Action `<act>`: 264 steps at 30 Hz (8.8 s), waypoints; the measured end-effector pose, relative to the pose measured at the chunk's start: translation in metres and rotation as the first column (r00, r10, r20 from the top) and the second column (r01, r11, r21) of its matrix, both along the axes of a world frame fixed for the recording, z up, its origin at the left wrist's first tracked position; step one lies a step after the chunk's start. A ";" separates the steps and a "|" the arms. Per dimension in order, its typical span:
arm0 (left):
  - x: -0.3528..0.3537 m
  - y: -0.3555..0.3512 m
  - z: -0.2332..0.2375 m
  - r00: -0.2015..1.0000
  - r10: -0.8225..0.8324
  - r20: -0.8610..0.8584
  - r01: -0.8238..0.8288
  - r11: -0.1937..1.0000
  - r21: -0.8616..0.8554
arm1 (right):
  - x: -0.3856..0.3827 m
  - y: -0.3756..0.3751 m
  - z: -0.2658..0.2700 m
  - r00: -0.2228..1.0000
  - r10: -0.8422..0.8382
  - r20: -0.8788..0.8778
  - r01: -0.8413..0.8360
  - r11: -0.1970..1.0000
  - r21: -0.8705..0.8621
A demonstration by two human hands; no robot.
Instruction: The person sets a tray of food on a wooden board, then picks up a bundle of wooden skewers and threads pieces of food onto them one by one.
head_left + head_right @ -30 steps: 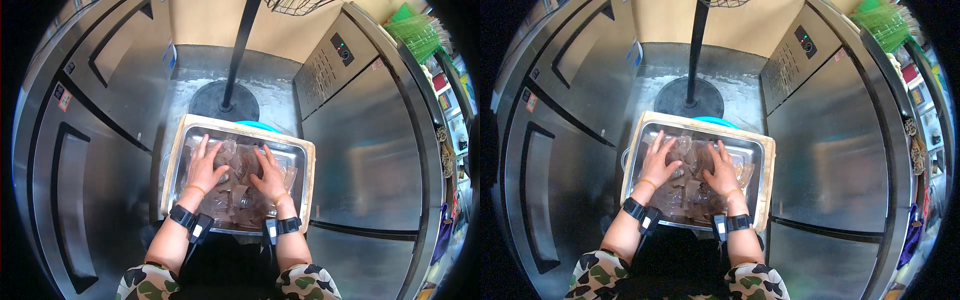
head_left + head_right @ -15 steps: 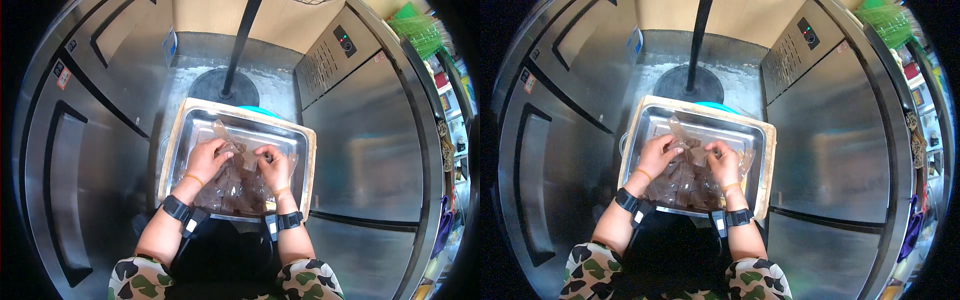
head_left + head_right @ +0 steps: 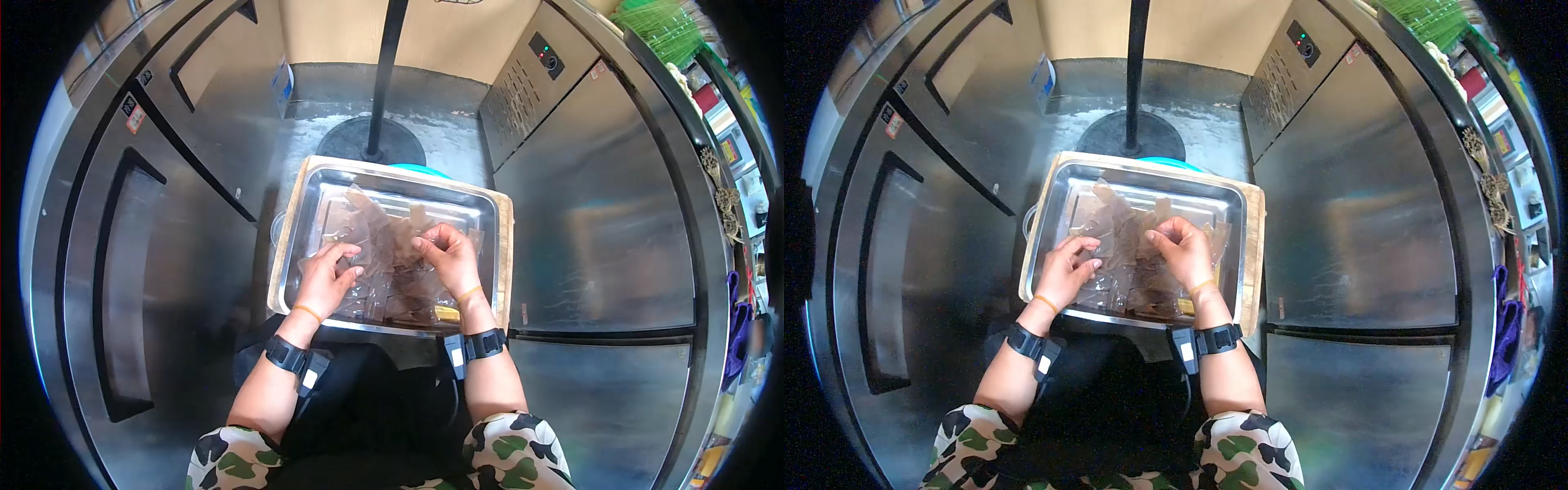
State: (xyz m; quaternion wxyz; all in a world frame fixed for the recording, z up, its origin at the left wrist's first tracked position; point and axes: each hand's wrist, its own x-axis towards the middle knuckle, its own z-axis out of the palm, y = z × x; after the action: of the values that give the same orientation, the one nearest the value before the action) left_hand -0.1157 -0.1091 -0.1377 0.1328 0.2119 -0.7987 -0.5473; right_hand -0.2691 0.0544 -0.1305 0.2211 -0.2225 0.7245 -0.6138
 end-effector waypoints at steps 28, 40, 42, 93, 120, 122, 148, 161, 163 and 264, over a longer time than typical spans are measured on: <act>-0.041 -0.014 -0.029 0.993 0.053 -0.106 -0.071 0.984 -0.164 | -0.004 0.014 -0.004 0.933 0.046 -0.356 0.078 0.942 0.326; -0.021 -0.029 0.002 0.997 0.005 0.074 0.011 0.977 -0.213 | -0.014 0.033 -0.003 0.753 0.210 -0.624 0.233 0.802 0.550; -0.023 -0.022 0.001 0.995 -0.099 0.015 0.095 0.884 -0.458 | -0.004 0.026 -0.012 0.750 0.334 -0.570 0.151 0.753 0.640; -0.002 -0.004 0.018 0.777 -0.126 0.617 0.523 0.675 -0.521 | -0.005 -0.043 -0.037 0.804 0.289 -0.519 0.085 0.809 0.582; -0.031 -0.024 -0.025 0.994 0.073 -0.081 -0.069 0.997 0.045 | -0.008 0.078 0.153 0.564 0.347 -0.749 0.339 0.730 0.593; -0.031 -0.022 -0.030 0.992 0.067 -0.110 -0.069 0.998 -0.012 | -0.024 0.104 0.197 0.388 0.316 -0.866 0.487 0.727 0.484; -0.033 -0.032 -0.040 0.984 0.150 -0.093 -0.175 0.896 -0.408 | -0.129 0.261 0.346 0.322 -0.350 -0.879 0.942 0.026 0.335; -0.029 -0.035 -0.047 0.996 0.077 -0.039 -0.085 0.961 -0.263 | -0.158 0.339 0.350 0.463 -0.842 0.279 0.864 0.358 -0.354; -0.030 -0.034 -0.047 0.995 0.088 -0.037 -0.095 0.955 -0.282 | -0.151 0.337 0.358 0.545 -0.737 0.400 0.828 0.400 -0.393; -0.035 -0.015 -0.018 0.947 -0.309 -0.084 0.289 0.715 0.637 | -0.173 0.248 0.380 0.260 -0.156 -0.953 0.935 0.288 0.207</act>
State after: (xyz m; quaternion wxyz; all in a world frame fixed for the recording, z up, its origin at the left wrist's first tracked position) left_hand -0.1505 -0.1237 -0.1562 -0.0492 0.1204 -0.5887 -0.7978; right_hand -0.4424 0.3027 0.2492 -0.3340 -0.0305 0.9383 -0.0849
